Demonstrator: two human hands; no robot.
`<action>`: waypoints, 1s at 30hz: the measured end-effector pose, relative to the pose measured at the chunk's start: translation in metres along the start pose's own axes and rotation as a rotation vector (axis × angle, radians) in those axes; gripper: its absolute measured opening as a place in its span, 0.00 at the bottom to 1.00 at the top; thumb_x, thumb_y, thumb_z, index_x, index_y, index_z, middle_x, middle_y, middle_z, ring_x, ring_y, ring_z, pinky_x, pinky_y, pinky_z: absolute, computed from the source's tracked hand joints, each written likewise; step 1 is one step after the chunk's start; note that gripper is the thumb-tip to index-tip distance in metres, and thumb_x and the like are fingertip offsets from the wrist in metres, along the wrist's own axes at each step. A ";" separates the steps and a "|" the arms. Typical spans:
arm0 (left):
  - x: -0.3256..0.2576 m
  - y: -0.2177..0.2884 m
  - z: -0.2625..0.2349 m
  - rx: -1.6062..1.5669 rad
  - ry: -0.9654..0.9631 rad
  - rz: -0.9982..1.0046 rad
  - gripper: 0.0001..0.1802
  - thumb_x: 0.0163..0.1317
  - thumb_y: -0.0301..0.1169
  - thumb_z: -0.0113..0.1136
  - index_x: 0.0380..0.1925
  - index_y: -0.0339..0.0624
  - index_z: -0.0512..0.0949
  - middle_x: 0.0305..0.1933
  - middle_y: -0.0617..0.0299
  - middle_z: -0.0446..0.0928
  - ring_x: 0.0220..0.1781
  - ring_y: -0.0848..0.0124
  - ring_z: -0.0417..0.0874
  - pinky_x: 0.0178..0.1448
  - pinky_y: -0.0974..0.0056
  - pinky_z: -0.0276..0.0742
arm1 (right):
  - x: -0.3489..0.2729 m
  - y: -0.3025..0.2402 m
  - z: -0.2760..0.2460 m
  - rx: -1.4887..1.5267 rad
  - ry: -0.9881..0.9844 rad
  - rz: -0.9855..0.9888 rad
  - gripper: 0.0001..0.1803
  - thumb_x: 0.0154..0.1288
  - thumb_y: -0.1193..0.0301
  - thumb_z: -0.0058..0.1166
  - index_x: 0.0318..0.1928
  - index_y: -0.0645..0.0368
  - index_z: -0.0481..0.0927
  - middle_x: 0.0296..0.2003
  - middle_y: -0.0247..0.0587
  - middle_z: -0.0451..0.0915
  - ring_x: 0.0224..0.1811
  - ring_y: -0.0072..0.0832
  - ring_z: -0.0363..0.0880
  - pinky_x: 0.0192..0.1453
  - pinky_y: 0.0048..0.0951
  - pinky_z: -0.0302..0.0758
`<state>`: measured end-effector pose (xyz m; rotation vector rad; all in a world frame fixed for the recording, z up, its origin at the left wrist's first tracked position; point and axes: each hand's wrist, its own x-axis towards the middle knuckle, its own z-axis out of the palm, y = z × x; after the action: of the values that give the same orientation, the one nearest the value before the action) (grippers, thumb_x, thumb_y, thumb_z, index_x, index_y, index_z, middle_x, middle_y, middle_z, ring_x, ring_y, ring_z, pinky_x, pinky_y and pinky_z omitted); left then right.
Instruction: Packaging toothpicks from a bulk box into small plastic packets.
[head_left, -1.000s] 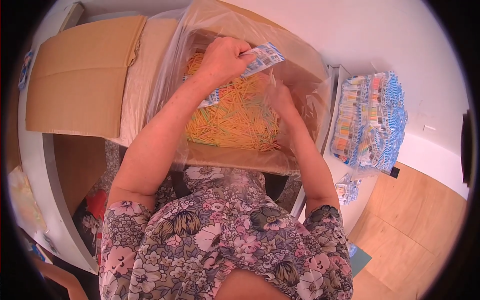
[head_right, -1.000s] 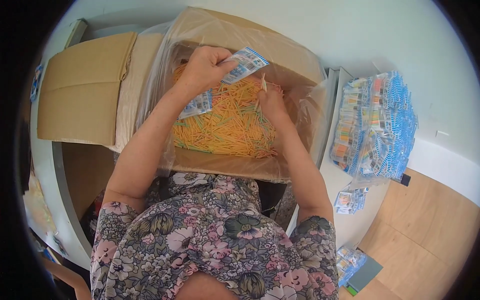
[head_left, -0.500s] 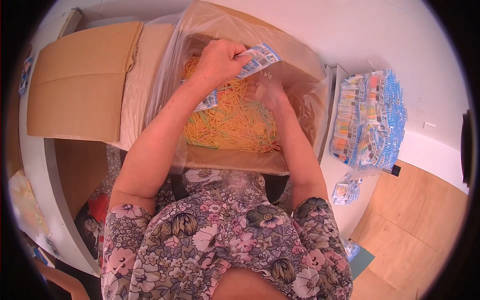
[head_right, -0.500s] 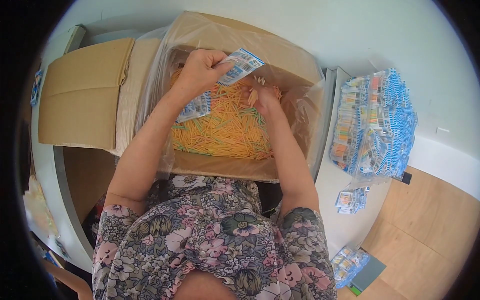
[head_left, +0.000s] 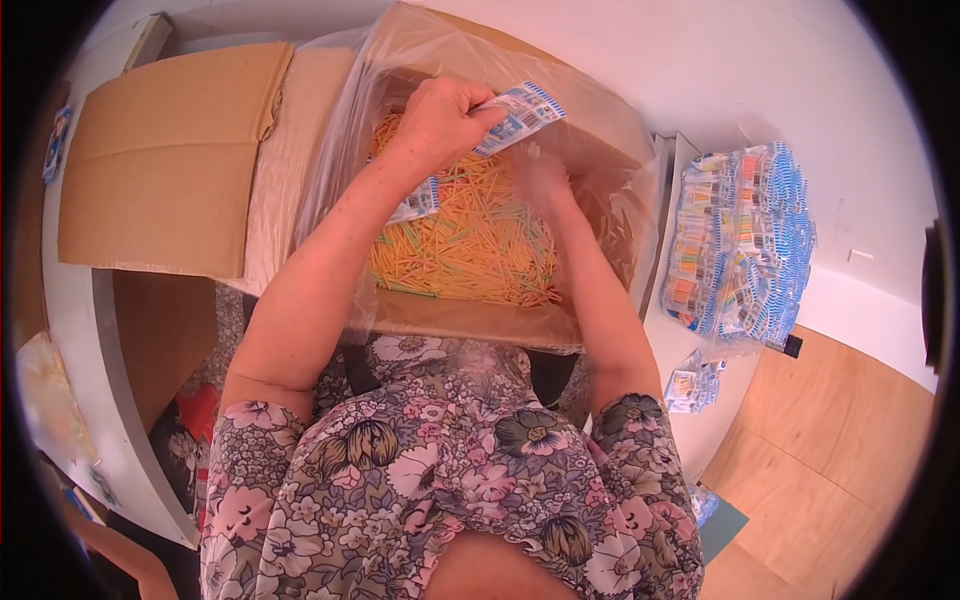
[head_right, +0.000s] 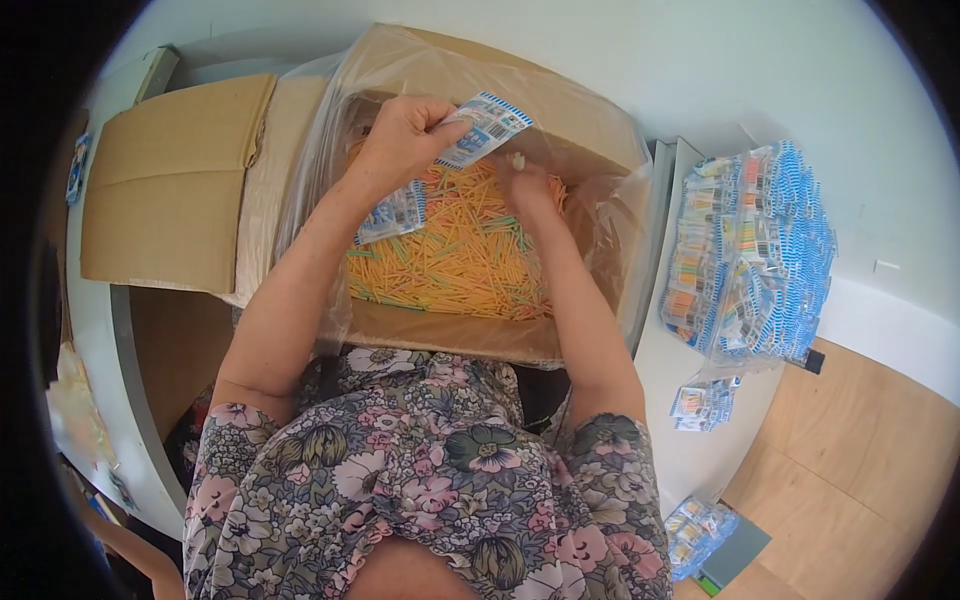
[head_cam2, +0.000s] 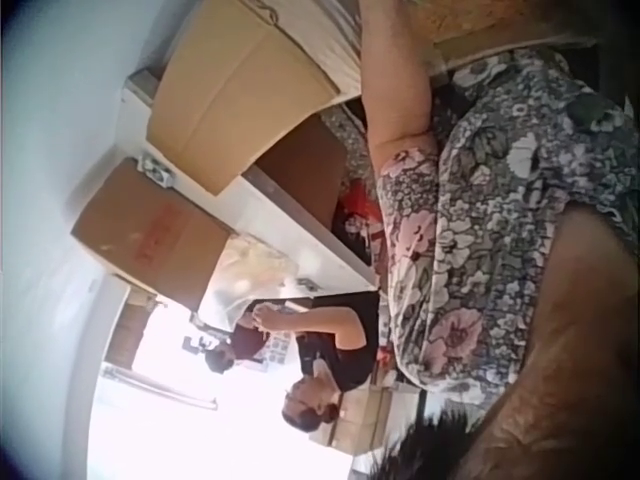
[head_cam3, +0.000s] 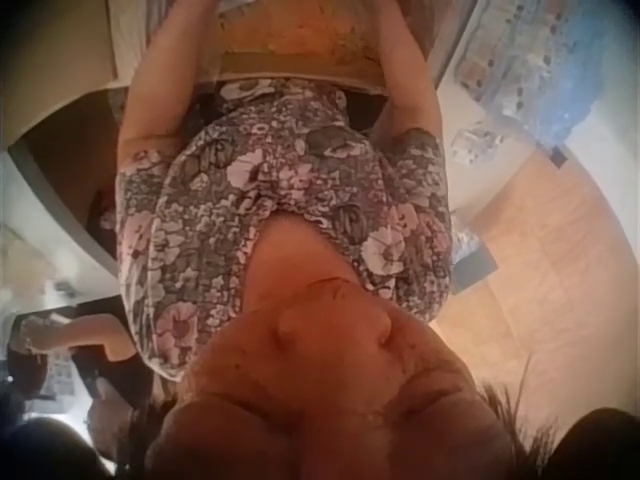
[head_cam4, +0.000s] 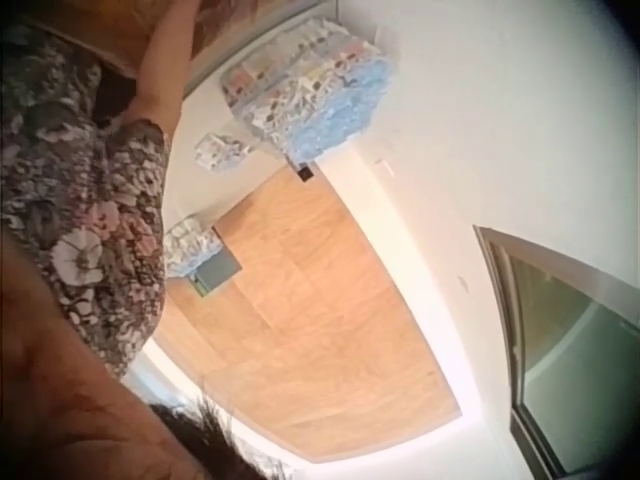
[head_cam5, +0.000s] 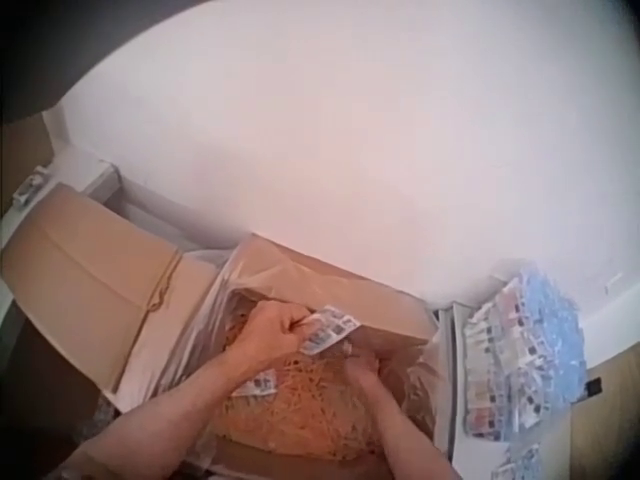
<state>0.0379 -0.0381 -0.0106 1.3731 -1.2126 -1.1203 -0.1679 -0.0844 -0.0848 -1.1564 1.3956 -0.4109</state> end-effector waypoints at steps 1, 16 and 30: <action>-0.001 -0.001 -0.001 0.016 -0.005 0.008 0.09 0.57 0.29 0.60 0.27 0.31 0.79 0.18 0.71 0.71 0.22 0.84 0.65 0.25 0.73 0.63 | -0.012 -0.006 0.003 -0.490 0.072 -0.178 0.10 0.64 0.65 0.50 0.42 0.57 0.73 0.24 0.39 0.78 0.24 0.31 0.78 0.27 0.34 0.73; 0.004 -0.001 0.002 0.091 -0.016 0.098 0.08 0.57 0.28 0.60 0.27 0.32 0.79 0.18 0.72 0.70 0.22 0.84 0.64 0.25 0.72 0.62 | -0.034 -0.008 -0.018 -1.326 0.091 -0.577 0.08 0.63 0.71 0.47 0.36 0.58 0.80 0.32 0.46 0.82 0.35 0.33 0.83 0.29 0.33 0.76; 0.004 0.001 -0.001 0.045 -0.052 0.058 0.10 0.61 0.30 0.58 0.31 0.32 0.81 0.22 0.71 0.75 0.25 0.85 0.68 0.28 0.74 0.67 | 0.009 -0.011 0.024 0.530 0.007 0.048 0.06 0.68 0.68 0.47 0.35 0.56 0.69 0.17 0.28 0.66 0.17 0.17 0.62 0.16 0.21 0.55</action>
<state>0.0387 -0.0421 -0.0095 1.3416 -1.3139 -1.0997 -0.1402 -0.0875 -0.0866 -0.6862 1.2152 -0.7012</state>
